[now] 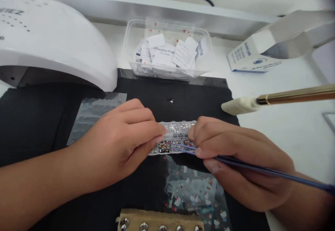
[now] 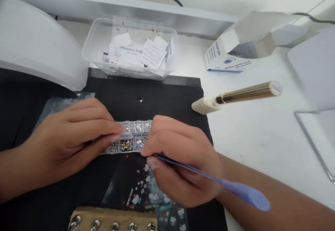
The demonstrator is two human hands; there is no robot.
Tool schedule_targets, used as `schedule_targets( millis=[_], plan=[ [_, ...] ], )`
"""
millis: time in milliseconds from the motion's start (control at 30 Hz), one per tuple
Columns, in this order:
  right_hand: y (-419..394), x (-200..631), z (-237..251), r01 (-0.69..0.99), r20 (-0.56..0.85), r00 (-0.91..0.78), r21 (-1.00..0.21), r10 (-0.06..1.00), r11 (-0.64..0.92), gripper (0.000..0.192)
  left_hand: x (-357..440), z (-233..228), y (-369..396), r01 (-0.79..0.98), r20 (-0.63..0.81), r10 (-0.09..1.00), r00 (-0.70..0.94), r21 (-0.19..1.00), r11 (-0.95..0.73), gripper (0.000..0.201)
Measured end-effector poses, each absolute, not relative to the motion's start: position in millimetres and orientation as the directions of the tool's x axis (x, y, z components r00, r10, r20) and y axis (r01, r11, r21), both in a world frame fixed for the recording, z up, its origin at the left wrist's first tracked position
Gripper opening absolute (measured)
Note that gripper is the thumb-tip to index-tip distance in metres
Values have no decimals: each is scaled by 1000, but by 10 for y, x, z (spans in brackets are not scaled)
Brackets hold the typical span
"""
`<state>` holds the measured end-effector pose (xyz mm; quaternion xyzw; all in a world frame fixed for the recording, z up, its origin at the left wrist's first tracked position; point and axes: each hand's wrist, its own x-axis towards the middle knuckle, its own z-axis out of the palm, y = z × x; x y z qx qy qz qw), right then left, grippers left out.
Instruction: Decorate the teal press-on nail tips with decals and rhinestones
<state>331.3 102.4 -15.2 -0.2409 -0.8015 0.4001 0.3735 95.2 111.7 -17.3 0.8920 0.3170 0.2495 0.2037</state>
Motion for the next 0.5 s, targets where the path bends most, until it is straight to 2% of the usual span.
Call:
schedule_targets(
  millis=[267, 500],
  plan=[
    [1043, 3294, -130, 95, 402, -610, -818, 683, 567, 27, 952, -176, 1125, 462, 317, 657, 684, 510, -726, 18],
    [1048, 3313, -128, 101, 410, -665, -779, 624, 619, 25, 941, -172, 1112, 469, 309, 671, 674, 523, -712, 13]
  ],
)
